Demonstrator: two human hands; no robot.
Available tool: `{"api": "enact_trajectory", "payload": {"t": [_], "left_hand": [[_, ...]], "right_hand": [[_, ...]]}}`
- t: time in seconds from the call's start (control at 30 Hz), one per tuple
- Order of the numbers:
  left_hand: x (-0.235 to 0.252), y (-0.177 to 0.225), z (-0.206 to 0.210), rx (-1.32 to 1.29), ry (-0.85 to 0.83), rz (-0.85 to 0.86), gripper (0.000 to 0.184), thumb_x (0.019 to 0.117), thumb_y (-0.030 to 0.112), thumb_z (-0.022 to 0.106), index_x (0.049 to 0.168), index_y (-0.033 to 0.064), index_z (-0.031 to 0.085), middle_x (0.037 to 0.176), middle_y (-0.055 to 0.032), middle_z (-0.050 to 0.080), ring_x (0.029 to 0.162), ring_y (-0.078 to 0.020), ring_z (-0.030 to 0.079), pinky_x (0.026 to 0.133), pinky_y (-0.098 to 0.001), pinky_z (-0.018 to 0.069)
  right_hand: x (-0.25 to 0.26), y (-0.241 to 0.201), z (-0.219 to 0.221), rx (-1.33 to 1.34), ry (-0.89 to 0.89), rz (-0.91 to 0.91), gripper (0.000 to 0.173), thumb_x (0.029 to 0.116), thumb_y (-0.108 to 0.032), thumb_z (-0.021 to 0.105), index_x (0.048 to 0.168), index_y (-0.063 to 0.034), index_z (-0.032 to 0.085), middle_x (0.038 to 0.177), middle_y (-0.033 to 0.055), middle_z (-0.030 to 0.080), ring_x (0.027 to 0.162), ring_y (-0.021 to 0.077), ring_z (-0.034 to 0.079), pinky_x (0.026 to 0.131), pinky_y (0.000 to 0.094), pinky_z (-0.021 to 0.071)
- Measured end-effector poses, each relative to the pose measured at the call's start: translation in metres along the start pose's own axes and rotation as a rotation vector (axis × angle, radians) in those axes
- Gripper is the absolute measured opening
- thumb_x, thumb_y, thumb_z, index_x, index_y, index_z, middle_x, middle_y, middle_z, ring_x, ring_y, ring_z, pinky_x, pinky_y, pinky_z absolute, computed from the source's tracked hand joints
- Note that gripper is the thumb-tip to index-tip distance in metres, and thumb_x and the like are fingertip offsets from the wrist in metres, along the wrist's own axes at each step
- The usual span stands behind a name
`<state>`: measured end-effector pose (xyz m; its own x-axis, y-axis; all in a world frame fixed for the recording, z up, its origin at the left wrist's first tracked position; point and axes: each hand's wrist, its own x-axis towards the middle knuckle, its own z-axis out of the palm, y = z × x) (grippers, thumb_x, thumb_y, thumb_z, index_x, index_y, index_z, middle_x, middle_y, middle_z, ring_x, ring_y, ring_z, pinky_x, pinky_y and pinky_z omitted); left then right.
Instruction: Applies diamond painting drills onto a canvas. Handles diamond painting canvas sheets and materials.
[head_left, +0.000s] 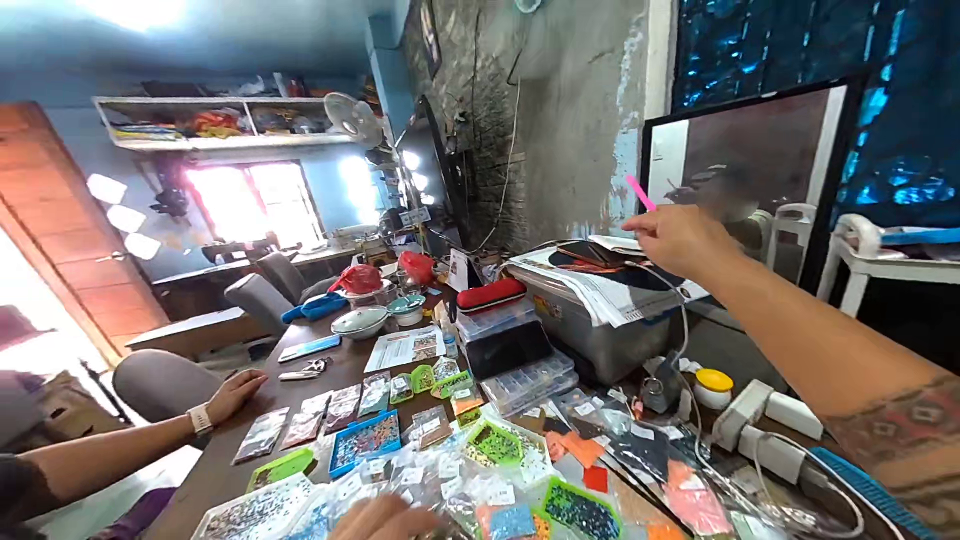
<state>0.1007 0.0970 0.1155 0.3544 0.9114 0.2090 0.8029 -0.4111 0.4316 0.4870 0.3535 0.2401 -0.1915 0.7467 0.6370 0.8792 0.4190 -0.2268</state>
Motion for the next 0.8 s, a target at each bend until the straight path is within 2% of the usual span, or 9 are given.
{"api": "enact_trajectory", "payload": {"t": [0.07,0.17,0.23,0.3,0.33,0.43,0.57,0.7,0.8], "left_hand": [[0.049,0.020,0.012,-0.120,-0.040,0.045,0.044,0.1008,0.028,0.062,0.129,-0.0053,0.064,0.120,-0.0275,0.065,0.113,-0.0412,0.063,0.099,-0.0571,0.0489],[0.126,0.046,0.026,-0.373,-0.135,-0.090,0.051,0.1032,0.032,0.056,0.142,-0.0002,0.055,0.130,-0.0192,0.060,0.117,-0.0268,0.061,0.101,-0.0431,0.0499],[0.177,0.061,0.034,-0.550,-0.120,-0.207,0.052,0.1051,0.031,0.054,0.147,0.0001,0.049,0.136,-0.0183,0.058,0.123,-0.0252,0.059,0.106,-0.0423,0.0474],[0.222,0.071,0.044,-0.670,-0.012,-0.278,0.050,0.1069,0.028,0.052,0.147,-0.0019,0.047,0.135,-0.0201,0.059,0.119,-0.0254,0.060,0.103,-0.0412,0.0473],[0.242,0.073,0.049,-0.720,0.046,-0.302,0.049,0.1080,0.028,0.050,0.147,-0.0021,0.046,0.134,-0.0201,0.059,0.117,-0.0252,0.060,0.101,-0.0402,0.0478],[0.292,0.078,0.056,-0.923,0.172,-0.336,0.049,0.1115,0.033,0.040,0.146,-0.0016,0.046,0.134,-0.0210,0.059,0.116,-0.0273,0.060,0.100,-0.0421,0.0480],[0.334,0.082,0.059,-1.292,0.284,-0.411,0.048,0.1103,0.038,0.042,0.139,0.0006,0.048,0.120,-0.0159,0.064,0.102,-0.0217,0.065,0.089,-0.0374,0.0544],[0.354,0.082,0.059,-1.362,0.363,-0.445,0.037,0.1038,0.021,0.059,0.134,0.0006,0.051,0.111,-0.0162,0.067,0.093,-0.0210,0.069,0.079,-0.0363,0.0583],[0.361,0.082,0.057,-1.318,0.375,-0.461,0.034,0.1002,0.008,0.059,0.132,-0.0006,0.050,0.106,-0.0174,0.067,0.087,-0.0214,0.068,0.076,-0.0360,0.0584]], "right_hand": [[0.015,0.012,0.019,-0.147,-0.094,0.057,0.039,0.1022,-0.027,0.060,0.130,-0.0014,0.068,0.129,0.0306,0.061,0.116,0.0508,0.061,0.091,0.0721,0.0451],[0.033,0.021,0.043,-0.174,-0.217,0.232,0.076,0.0929,-0.057,0.068,0.134,0.0068,0.060,0.141,0.0336,0.051,0.120,0.0521,0.058,0.094,0.0713,0.0451],[0.041,0.024,0.055,-0.116,-0.268,0.335,0.093,0.0840,-0.066,0.073,0.137,0.0081,0.057,0.148,0.0345,0.044,0.127,0.0546,0.052,0.099,0.0740,0.0403],[0.048,0.022,0.059,-0.072,-0.331,0.406,0.101,0.0798,-0.070,0.074,0.141,0.0079,0.053,0.151,0.0345,0.040,0.133,0.0542,0.047,0.103,0.0757,0.0354],[0.050,0.018,0.058,-0.069,-0.368,0.425,0.100,0.0803,-0.070,0.074,0.138,0.0103,0.055,0.148,0.0354,0.043,0.133,0.0534,0.047,0.103,0.0761,0.0347],[0.054,0.010,0.050,-0.111,-0.452,0.429,0.083,0.0844,-0.067,0.072,0.110,0.0127,0.067,0.123,0.0336,0.062,0.123,0.0480,0.057,0.097,0.0705,0.0417],[0.065,0.019,0.055,-0.134,-0.465,0.295,0.072,0.0874,-0.057,0.075,0.100,0.0134,0.067,0.113,0.0330,0.065,0.114,0.0471,0.062,0.093,0.0669,0.0463],[0.067,0.007,0.040,-0.209,-0.525,0.140,0.054,0.0930,-0.042,0.073,0.099,0.0112,0.067,0.109,0.0299,0.065,0.109,0.0445,0.063,0.089,0.0638,0.0483],[0.072,0.005,0.041,-0.243,-0.547,0.004,0.048,0.0945,-0.036,0.072,0.108,0.0090,0.068,0.110,0.0281,0.066,0.110,0.0436,0.063,0.089,0.0633,0.0487]]}}
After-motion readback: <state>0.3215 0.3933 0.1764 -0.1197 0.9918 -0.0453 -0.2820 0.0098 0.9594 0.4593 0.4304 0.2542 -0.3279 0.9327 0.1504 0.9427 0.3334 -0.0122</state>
